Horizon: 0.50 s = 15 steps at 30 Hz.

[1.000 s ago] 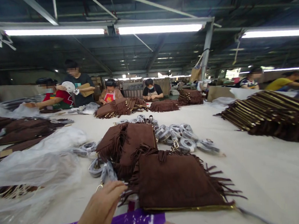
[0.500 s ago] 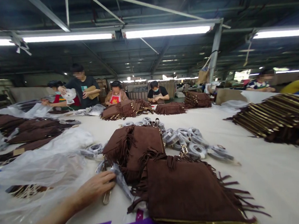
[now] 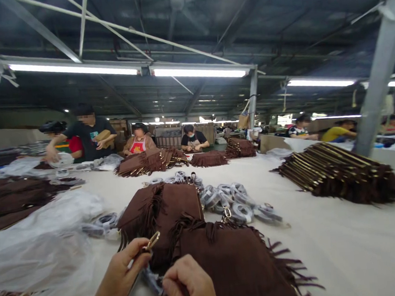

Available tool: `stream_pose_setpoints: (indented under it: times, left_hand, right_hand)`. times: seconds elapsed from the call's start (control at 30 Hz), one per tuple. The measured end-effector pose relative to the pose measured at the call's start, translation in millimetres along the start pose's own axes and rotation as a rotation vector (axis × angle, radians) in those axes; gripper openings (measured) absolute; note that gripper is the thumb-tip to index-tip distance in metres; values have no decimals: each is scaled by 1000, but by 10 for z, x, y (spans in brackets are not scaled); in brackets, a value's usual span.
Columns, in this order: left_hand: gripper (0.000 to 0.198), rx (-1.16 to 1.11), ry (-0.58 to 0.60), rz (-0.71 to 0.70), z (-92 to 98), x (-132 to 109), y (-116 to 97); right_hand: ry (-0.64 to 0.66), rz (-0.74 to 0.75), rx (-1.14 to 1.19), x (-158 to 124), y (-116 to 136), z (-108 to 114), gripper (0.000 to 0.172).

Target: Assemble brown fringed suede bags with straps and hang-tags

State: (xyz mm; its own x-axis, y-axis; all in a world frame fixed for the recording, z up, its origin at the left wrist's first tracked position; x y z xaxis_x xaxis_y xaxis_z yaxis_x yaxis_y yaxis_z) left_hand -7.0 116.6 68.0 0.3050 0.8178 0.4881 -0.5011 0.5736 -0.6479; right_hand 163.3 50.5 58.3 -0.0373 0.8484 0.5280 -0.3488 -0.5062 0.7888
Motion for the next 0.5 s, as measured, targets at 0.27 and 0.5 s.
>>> stream_pose_setpoints:
  times: [0.27, 0.5]
  left_hand:
    - [15, 115, 81, -141, -439, -185, -66]
    - [27, 248, 213, -217, -443, -162, -23]
  right_hand:
    - [8, -290, 362, 239, -174, -100, 29]
    - [-17, -366, 329, 315, -349, -6, 26]
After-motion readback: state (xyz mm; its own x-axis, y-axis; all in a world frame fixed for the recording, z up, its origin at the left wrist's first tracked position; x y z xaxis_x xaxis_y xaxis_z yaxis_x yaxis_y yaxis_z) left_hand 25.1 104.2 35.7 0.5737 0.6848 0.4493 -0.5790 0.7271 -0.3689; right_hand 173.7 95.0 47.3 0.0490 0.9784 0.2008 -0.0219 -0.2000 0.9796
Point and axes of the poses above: each hand's wrist, its own x-axis towards the middle knuckle, its own z-axis out of the back of the hand, y = z × x, the point moved 7 cm from there along x, towards the middle knuckle
